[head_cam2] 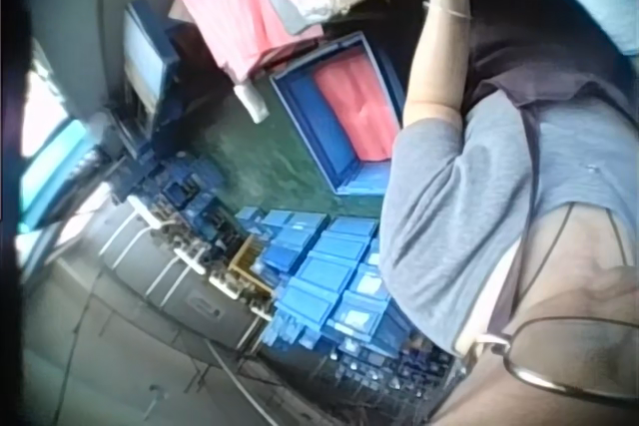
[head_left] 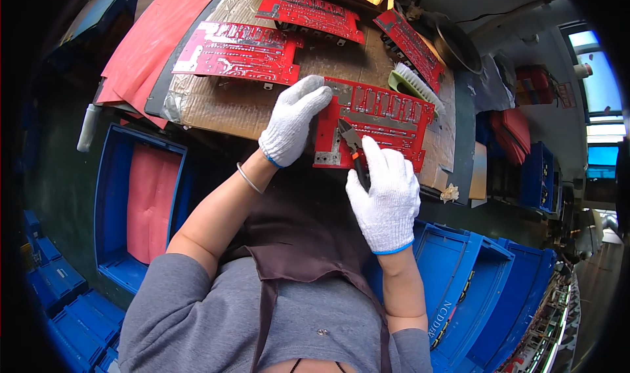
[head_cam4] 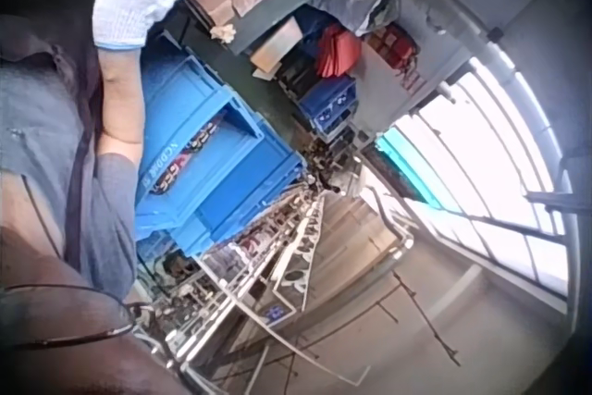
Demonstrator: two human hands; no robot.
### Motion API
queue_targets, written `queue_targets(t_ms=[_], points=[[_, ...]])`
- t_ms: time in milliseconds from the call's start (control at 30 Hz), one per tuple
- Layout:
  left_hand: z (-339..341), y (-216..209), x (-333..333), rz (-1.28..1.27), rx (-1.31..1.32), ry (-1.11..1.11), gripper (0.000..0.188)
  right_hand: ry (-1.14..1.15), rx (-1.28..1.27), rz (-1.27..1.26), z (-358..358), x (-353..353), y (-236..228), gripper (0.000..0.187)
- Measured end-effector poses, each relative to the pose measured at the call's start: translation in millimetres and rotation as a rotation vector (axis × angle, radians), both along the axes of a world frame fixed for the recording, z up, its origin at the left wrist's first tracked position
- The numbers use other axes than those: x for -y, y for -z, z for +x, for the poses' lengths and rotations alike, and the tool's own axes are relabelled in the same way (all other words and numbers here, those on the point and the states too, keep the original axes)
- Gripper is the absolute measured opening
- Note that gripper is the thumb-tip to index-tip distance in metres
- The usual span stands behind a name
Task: Trimming component leads and brushing red printed circuit boards at a workstation.
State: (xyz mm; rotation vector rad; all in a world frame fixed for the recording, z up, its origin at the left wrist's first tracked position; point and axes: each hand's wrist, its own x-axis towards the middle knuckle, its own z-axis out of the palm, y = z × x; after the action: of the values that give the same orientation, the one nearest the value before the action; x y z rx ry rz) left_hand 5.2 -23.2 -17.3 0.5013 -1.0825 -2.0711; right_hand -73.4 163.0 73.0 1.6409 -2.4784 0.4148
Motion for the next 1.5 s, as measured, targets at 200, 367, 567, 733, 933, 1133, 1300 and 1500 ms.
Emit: queue_targets(t_ms=[200, 367, 567, 733, 933, 1133, 1300, 1500], points=[[-1, 3, 3, -0.003, -0.025, 0.009, 0.036, -0.028, -0.01, 0.025, -8, 5, -7, 0.054], [-5, -6, -2, -0.049, 0.024, 0.009, 0.034, -0.077, 0.046, 0.084, -14, -15, -14, 0.056], [-6, -23, -13, -0.496, 0.331, -0.068, 0.046, 0.084, 0.571, -0.09, -23, -57, -1, 0.059], [-11, -31, -16, -0.368, 0.318, -0.033, 0.044, 0.349, 0.807, -0.327, -28, -90, 18, 0.052], [-16, -32, -15, -0.47, 0.427, -0.109, 0.038, 0.3, 0.411, -0.241, -63, -104, 13, 0.054], [-23, -35, 4, -0.545, 0.547, -0.064, 0.041, 0.213, 0.207, -0.152, -96, -99, 3, 0.052], [-33, -34, 30, -0.544, 0.59, 0.016, 0.048, 0.125, 0.115, -0.087, -120, -87, -2, 0.055], [-37, -25, 32, -0.687, 0.622, -0.02, 0.05, 0.092, 0.001, 0.009, -133, -74, -10, 0.051]])
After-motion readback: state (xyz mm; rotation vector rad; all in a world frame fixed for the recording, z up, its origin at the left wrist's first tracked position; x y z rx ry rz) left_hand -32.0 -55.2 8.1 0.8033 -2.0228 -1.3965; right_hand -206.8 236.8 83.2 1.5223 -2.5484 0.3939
